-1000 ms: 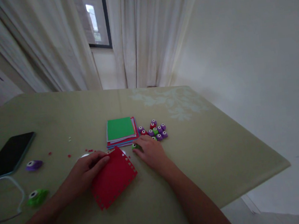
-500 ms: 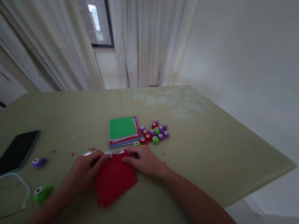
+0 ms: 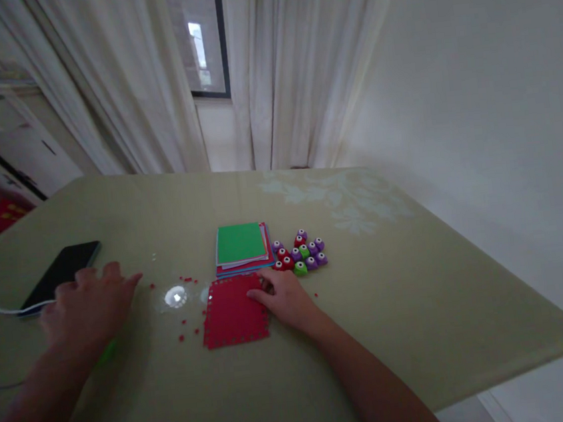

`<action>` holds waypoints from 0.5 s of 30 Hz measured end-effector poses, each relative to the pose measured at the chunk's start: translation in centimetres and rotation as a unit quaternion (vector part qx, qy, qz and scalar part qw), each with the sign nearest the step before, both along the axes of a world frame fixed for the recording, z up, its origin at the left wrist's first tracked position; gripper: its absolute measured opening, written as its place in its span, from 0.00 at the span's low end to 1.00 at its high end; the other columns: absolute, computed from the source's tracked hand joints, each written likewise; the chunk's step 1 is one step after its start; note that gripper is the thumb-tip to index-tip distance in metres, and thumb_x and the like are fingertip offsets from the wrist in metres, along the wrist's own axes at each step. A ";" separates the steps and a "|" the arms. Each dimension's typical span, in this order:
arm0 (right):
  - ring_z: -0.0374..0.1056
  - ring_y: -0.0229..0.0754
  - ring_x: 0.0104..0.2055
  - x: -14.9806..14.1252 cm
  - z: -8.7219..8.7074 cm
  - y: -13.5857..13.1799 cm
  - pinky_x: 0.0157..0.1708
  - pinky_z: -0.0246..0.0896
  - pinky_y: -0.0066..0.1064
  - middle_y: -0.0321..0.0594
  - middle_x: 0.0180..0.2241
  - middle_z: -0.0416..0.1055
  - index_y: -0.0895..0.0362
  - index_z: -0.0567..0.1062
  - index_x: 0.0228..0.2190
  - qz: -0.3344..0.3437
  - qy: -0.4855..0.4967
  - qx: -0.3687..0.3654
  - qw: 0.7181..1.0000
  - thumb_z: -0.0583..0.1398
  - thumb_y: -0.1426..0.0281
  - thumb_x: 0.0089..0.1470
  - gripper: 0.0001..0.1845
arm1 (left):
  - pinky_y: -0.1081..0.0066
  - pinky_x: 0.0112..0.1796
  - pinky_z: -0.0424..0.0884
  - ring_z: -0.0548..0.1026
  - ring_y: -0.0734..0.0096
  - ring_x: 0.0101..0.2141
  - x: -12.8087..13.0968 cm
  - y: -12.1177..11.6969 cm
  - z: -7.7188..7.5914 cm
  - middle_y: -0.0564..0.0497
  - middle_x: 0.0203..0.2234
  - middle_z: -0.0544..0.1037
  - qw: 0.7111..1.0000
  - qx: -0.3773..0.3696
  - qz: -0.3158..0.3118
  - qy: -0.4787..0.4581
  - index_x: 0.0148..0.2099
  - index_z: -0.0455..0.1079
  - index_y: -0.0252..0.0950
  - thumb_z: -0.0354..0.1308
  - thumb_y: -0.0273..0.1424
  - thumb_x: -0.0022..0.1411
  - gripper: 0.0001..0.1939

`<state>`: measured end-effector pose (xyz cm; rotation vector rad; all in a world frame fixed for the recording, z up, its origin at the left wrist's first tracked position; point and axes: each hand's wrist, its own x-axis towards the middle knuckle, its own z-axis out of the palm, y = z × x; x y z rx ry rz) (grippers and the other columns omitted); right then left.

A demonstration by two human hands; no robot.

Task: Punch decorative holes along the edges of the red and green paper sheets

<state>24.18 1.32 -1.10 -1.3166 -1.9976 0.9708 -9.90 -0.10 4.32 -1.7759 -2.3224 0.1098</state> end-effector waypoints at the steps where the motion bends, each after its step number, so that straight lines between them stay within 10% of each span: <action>1: 0.61 0.38 0.27 -0.1 0.1 -0.1 0.29 0.50 0.28 0.31 0.25 0.69 0.57 0.77 0.34 0.000 -0.001 -0.004 1.000 0.69 0.63 0.61 0.11 | 0.52 0.34 0.75 0.80 0.35 0.42 -0.3 0.1 -0.3 0.29 0.45 0.78 1.000 -0.017 0.008 -0.023 0.55 0.72 0.29 0.38 0.46 0.78 0.29; 8: 0.67 0.40 0.29 0.0 0.5 -0.3 0.31 0.53 0.29 0.35 0.29 0.75 0.57 0.80 0.55 0.043 -0.055 0.009 0.998 0.67 0.63 0.65 0.19 | 0.58 0.39 0.76 0.82 0.47 0.40 0.1 0.5 -2.5 0.36 0.39 0.82 0.987 -0.026 -0.120 -0.100 0.51 0.73 0.32 0.40 0.29 0.76 0.20; 15: 0.73 0.48 0.42 0.3 0.8 -0.8 0.45 0.65 0.36 0.48 0.43 0.79 0.58 0.75 0.61 0.034 -0.062 0.115 0.991 0.63 0.54 0.68 0.29 | 0.49 0.40 0.77 0.82 0.42 0.39 1.2 1.0 -3.3 0.29 0.44 0.81 0.976 0.050 -0.179 -0.115 0.53 0.74 0.31 0.45 0.34 0.75 0.19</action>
